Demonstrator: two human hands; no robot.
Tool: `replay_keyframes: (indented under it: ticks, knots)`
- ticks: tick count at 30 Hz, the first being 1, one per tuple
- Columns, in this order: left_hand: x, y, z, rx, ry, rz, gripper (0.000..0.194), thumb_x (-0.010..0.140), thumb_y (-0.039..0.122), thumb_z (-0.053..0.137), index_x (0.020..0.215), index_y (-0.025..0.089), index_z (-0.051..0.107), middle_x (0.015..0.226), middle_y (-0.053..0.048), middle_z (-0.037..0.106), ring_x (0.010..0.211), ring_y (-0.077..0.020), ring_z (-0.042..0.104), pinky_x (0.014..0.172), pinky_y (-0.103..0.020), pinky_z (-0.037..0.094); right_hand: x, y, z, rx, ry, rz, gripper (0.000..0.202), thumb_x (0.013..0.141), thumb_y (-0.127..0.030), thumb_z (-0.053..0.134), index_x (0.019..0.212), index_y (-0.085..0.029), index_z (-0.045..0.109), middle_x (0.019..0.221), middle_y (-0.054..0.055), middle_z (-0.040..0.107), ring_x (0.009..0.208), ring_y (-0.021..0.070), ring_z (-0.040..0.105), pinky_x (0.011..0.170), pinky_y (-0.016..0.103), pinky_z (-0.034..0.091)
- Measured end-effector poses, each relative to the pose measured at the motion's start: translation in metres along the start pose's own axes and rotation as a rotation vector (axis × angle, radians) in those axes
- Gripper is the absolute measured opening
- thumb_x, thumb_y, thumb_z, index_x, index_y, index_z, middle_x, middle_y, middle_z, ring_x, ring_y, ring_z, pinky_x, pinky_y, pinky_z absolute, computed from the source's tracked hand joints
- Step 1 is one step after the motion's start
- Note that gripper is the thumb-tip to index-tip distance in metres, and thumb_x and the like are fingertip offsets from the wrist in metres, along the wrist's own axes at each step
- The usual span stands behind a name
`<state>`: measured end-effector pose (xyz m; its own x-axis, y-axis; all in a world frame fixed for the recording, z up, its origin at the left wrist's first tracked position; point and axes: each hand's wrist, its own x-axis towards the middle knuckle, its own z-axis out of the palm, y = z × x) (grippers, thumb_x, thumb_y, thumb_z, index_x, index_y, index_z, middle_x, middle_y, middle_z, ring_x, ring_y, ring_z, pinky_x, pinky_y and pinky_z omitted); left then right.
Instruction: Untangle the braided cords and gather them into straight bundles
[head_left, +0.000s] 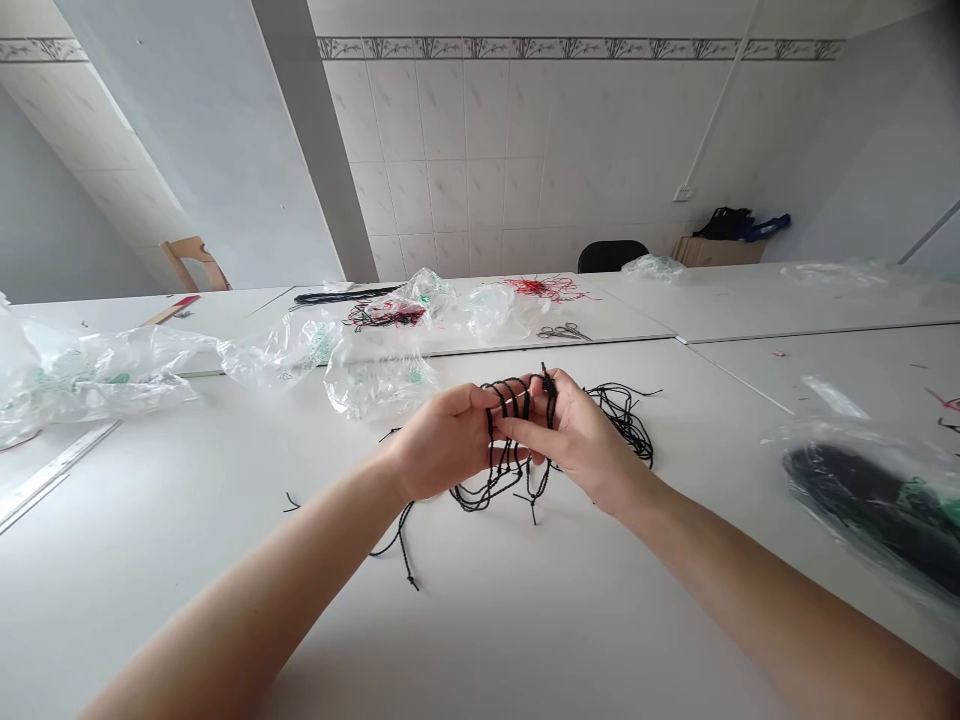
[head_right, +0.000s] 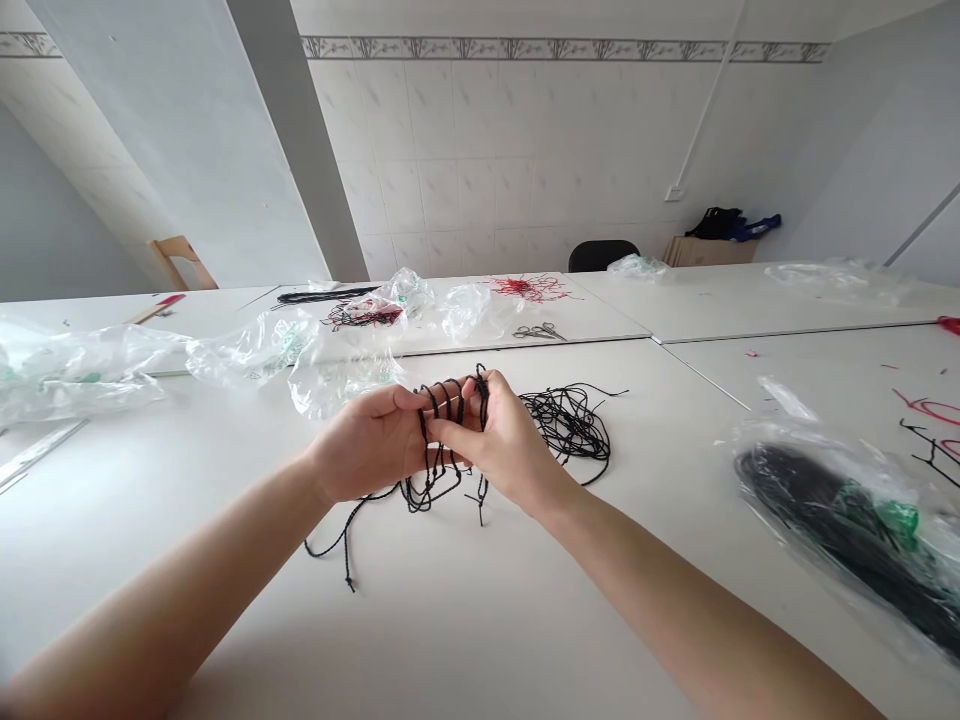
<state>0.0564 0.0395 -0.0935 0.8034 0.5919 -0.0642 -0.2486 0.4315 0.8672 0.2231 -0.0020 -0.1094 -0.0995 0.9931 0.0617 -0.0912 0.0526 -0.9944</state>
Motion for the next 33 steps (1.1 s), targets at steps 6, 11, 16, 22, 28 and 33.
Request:
replay_keyframes:
  ticks: [6, 11, 16, 22, 28, 33]
  knots:
    - [0.001, -0.002, 0.001, -0.02, 0.05, -0.009, 0.037, 0.087, 0.026, 0.046, 0.117, 0.019, 0.066, 0.115, -0.01, 0.065, 0.105, -0.0242, 0.056, 0.092, -0.038, 0.044, 0.001, 0.006, 0.001, -0.065, 0.011, -0.044, 0.046, 0.07, -0.029, 0.084, 0.093, -0.025, 0.043, 0.094, -0.004, 0.048, 0.082, 0.0119, 0.053, 0.07, 0.027, 0.048]
    - [0.0, -0.002, 0.001, 0.06, 0.025, -0.002, 0.036, 0.095, 0.029, 0.041, 0.116, 0.018, 0.067, 0.116, -0.01, 0.065, 0.108, -0.0257, 0.057, 0.096, -0.041, 0.043, 0.002, -0.003, -0.003, 0.004, 0.04, -0.005, 0.049, 0.066, -0.025, 0.084, 0.087, -0.025, 0.04, 0.085, -0.006, 0.048, 0.073, 0.0107, 0.051, 0.06, 0.025, 0.043]
    - [-0.001, 0.0, 0.0, 0.138, 0.121, 0.009, 0.032, 0.097, 0.032, 0.046, 0.113, 0.017, 0.07, 0.121, -0.012, 0.065, 0.115, -0.0262, 0.056, 0.103, -0.041, 0.042, 0.005, -0.005, -0.008, 0.042, 0.045, -0.02, 0.055, 0.061, -0.027, 0.088, 0.088, -0.025, 0.04, 0.084, -0.006, 0.05, 0.07, 0.0109, 0.051, 0.051, 0.023, 0.036]
    - [-0.001, -0.001, -0.002, 0.155, 0.128, 0.017, 0.032, 0.096, 0.033, 0.05, 0.116, 0.017, 0.07, 0.124, -0.012, 0.066, 0.117, -0.0269, 0.057, 0.103, -0.042, 0.043, 0.005, -0.003, -0.008, 0.043, 0.036, -0.039, 0.051, 0.066, -0.027, 0.086, 0.087, -0.025, 0.04, 0.085, -0.005, 0.051, 0.073, 0.0108, 0.052, 0.053, 0.024, 0.037]
    - [-0.001, 0.0, -0.001, 0.151, 0.147, 0.029, 0.029, 0.095, 0.03, 0.054, 0.114, 0.016, 0.07, 0.124, -0.013, 0.065, 0.118, -0.0277, 0.057, 0.1, -0.042, 0.046, 0.005, -0.004, -0.008, 0.031, 0.032, -0.04, 0.052, 0.065, -0.026, 0.087, 0.086, -0.025, 0.04, 0.085, -0.006, 0.051, 0.074, 0.0108, 0.052, 0.054, 0.025, 0.036]
    - [-0.001, -0.001, -0.001, 0.167, 0.13, 0.04, 0.029, 0.096, 0.03, 0.055, 0.117, 0.016, 0.07, 0.124, -0.013, 0.065, 0.116, -0.0275, 0.057, 0.1, -0.042, 0.046, 0.004, -0.005, -0.007, 0.03, 0.032, -0.048, 0.052, 0.067, -0.032, 0.088, 0.086, -0.024, 0.041, 0.083, -0.006, 0.051, 0.074, 0.011, 0.052, 0.055, 0.026, 0.035]
